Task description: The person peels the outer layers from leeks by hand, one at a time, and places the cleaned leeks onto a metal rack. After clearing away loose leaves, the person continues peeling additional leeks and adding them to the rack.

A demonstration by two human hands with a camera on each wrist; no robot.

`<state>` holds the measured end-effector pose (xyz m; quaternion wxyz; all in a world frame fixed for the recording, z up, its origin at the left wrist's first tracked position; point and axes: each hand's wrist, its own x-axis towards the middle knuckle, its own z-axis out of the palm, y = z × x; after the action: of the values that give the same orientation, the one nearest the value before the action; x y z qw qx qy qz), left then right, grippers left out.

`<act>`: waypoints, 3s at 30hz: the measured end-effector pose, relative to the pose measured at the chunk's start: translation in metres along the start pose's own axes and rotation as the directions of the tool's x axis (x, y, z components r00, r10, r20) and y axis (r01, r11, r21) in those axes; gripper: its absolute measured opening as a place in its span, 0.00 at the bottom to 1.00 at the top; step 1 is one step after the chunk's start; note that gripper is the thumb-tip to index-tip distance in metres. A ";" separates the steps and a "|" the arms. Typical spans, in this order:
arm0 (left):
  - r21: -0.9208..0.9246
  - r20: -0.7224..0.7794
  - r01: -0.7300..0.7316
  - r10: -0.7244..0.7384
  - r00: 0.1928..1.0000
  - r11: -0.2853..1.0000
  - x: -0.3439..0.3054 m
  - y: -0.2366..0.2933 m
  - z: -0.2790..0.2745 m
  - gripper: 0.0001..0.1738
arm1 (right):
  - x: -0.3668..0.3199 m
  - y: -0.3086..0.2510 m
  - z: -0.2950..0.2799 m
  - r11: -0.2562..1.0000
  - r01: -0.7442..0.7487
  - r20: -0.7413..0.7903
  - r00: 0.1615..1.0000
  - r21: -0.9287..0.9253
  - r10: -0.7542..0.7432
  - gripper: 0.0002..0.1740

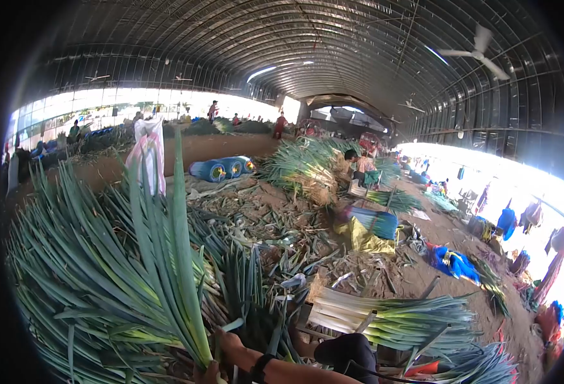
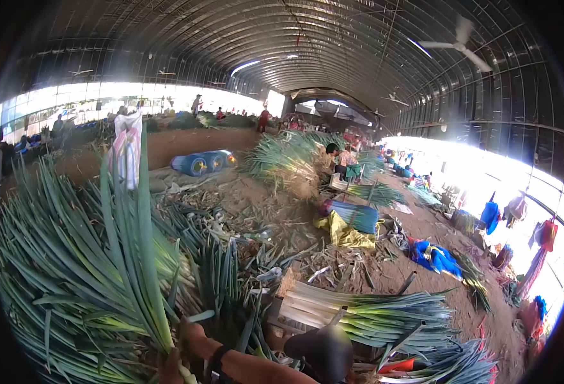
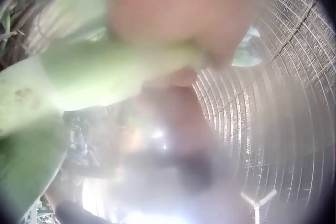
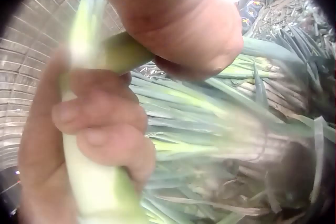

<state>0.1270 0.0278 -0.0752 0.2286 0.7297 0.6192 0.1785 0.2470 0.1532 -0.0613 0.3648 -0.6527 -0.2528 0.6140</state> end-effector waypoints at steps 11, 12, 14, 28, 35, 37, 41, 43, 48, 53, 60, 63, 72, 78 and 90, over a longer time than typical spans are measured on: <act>0.074 -0.581 -0.296 0.283 0.763 0.952 0.010 -0.031 -0.043 0.29 | 0.000 0.037 -0.061 0.954 0.235 0.414 0.899 -0.188 -0.140 0.35; -0.041 -0.533 -0.266 0.204 0.821 0.963 0.003 -0.011 -0.073 0.29 | -0.017 0.053 -0.055 0.992 0.119 0.535 0.840 -0.028 -0.086 0.37; -0.235 -0.578 -0.202 0.030 0.815 0.951 0.003 -0.008 -0.084 0.26 | -0.063 0.054 -0.038 0.986 0.157 0.687 0.722 -0.052 -0.078 0.32; -0.884 -0.207 -0.272 -0.204 0.957 -0.381 0.016 -0.013 -0.099 0.30 | -0.088 0.027 0.005 0.775 0.631 0.730 0.548 -0.039 -0.409 0.13; -0.911 -0.229 -0.328 -0.356 0.906 -0.251 0.015 -0.021 -0.105 0.32 | -0.112 0.023 0.007 0.450 0.892 0.803 0.300 -0.044 -0.515 0.09; -0.909 -0.268 -0.366 -0.391 0.881 -0.202 0.014 -0.021 -0.108 0.33 | -0.115 0.032 0.000 0.726 0.676 0.780 0.384 0.126 -0.494 0.09; -0.919 -0.271 -0.363 -0.425 0.864 -0.152 0.013 -0.017 -0.110 0.33 | -0.117 0.026 -0.012 0.844 0.519 0.791 0.455 0.138 -0.409 0.08; -0.922 -0.266 -0.359 -0.438 0.859 -0.143 0.009 -0.013 -0.118 0.34 | -0.125 0.007 -0.019 0.818 0.565 0.905 0.395 -0.103 -0.159 0.05; -0.912 -0.324 -0.401 -0.446 0.834 -0.087 -0.001 -0.038 -0.134 0.35 | -0.095 0.068 -0.097 0.156 0.859 0.802 0.371 -0.488 0.469 0.14; -0.848 -0.368 -0.514 -0.551 0.749 -0.132 -0.005 -0.041 -0.135 0.31 | -0.027 0.156 -0.183 -0.407 0.710 0.308 0.649 -0.575 0.696 0.19; -0.778 -0.415 -0.607 -0.592 0.691 -0.162 -0.021 -0.044 -0.156 0.33 | -0.005 0.136 -0.225 -0.578 0.629 0.292 0.767 -0.520 0.572 0.14; -0.744 -0.431 -0.618 -0.524 0.734 -0.254 -0.020 -0.042 -0.156 0.33 | 0.019 0.108 -0.162 -0.462 0.664 0.427 0.740 -0.588 0.519 0.16; -0.798 -0.377 -0.491 -0.346 0.859 -0.351 0.005 -0.028 -0.127 0.29 | -0.117 -0.003 0.036 0.261 0.953 0.735 0.289 -0.157 -0.613 0.18; -0.825 -0.334 -0.453 -0.356 0.873 -0.338 0.004 -0.031 -0.117 0.23 | -0.116 -0.009 0.043 0.049 0.968 0.733 0.220 -0.247 -0.643 0.14; -0.902 -0.273 -0.376 -0.392 0.878 -0.213 0.007 -0.029 -0.108 0.19 | -0.104 0.004 0.032 0.133 0.943 0.680 0.314 -0.305 -0.663 0.10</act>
<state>0.0455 0.0507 -0.0018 0.5488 0.1943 0.2795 0.7635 0.2026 0.0755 0.0002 0.3211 -0.3458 -0.8354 0.2817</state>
